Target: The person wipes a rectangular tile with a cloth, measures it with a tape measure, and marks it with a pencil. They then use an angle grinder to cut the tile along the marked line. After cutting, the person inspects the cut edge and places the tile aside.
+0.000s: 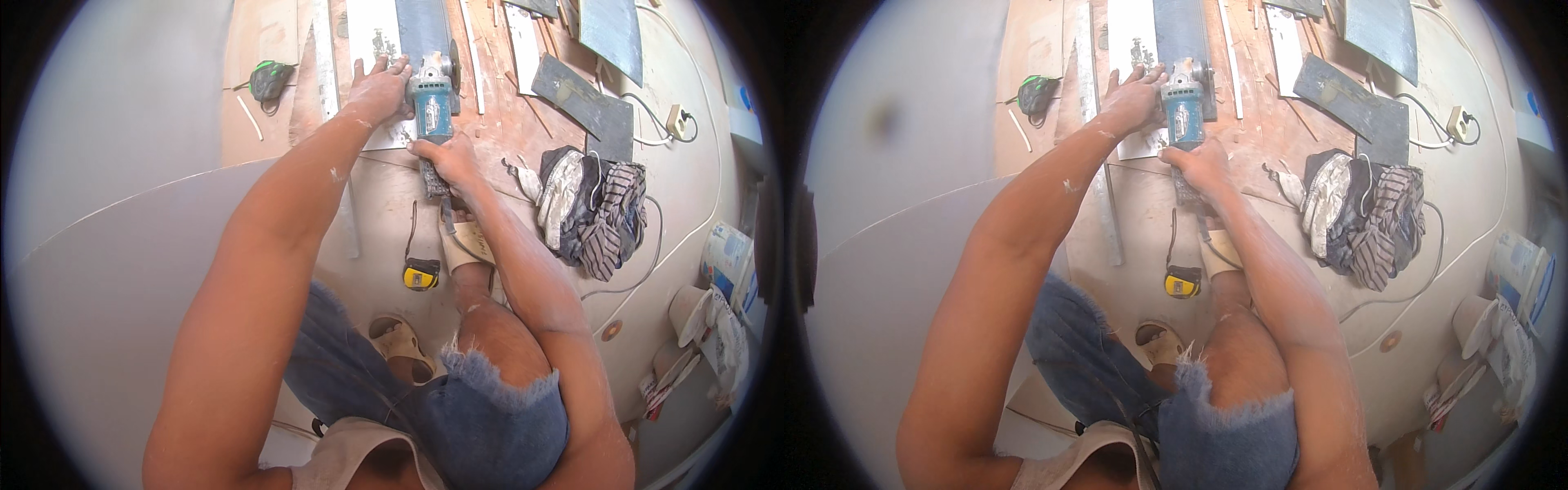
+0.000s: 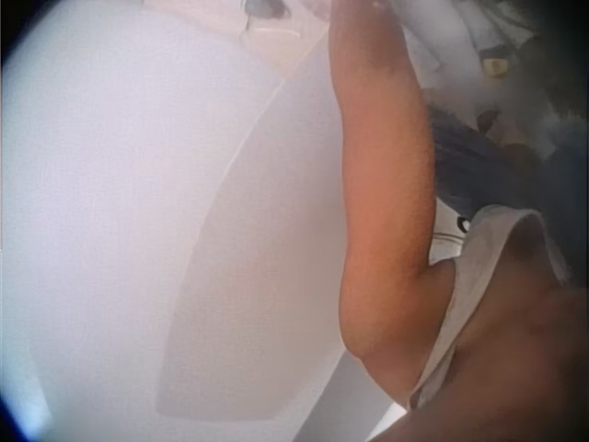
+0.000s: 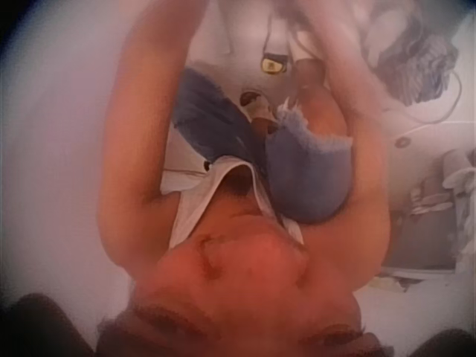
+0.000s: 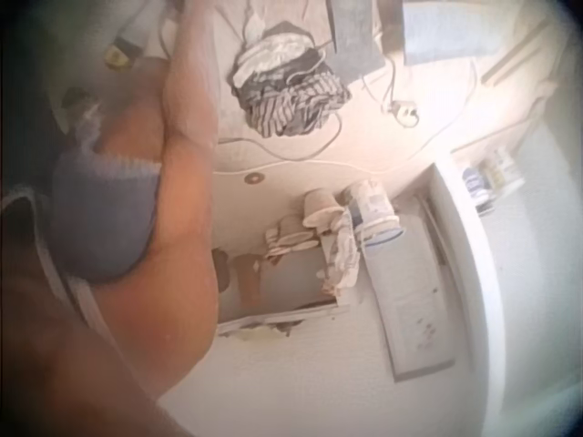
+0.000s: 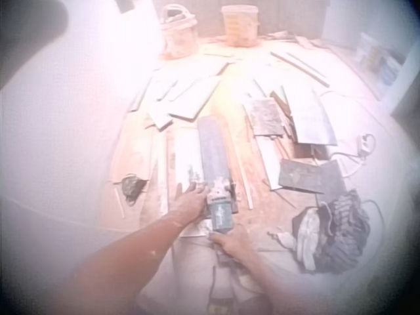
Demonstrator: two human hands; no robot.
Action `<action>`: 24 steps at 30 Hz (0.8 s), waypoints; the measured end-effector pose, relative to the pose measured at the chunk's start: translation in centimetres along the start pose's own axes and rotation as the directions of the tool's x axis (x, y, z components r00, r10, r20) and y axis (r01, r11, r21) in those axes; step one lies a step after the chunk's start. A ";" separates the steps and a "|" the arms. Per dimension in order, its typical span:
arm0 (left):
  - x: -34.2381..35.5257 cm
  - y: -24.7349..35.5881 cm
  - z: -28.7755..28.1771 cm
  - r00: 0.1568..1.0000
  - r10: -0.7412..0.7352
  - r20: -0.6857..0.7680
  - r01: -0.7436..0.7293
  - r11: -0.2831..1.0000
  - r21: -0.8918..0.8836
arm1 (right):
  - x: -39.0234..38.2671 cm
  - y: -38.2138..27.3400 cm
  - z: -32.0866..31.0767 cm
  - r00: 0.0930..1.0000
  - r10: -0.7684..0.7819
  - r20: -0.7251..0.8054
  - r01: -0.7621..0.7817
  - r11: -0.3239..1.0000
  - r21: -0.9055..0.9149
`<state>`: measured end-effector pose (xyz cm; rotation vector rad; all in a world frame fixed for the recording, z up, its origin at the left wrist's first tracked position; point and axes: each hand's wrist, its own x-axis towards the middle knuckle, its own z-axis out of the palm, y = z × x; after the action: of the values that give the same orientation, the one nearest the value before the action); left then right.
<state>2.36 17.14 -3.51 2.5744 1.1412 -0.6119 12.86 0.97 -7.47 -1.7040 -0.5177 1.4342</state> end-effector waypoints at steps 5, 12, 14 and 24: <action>-0.3 -0.1 -0.1 1.000 0.013 -0.019 -0.012 1.000 0.013 | -1.0 -0.5 0.1 1.000 -0.031 0.005 0.030 0.999 0.031; -0.5 0.2 -0.7 1.000 0.000 0.000 0.000 1.000 0.014 | -2.4 -1.5 0.1 0.999 -0.028 -0.045 0.024 0.997 -0.080; -0.4 0.3 -0.6 1.000 -0.018 0.024 0.017 0.999 0.029 | -2.8 -1.6 0.5 0.997 -0.049 -0.068 0.048 0.999 -0.017; -0.4 0.4 -0.5 1.000 -0.023 0.012 0.023 0.999 0.039 | -2.1 -1.8 -0.2 0.999 0.038 0.022 -0.037 0.999 -0.035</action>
<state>2.51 16.82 -2.88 2.5890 1.1677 -0.6609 12.87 0.37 -4.75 -1.7344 -0.5287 1.4807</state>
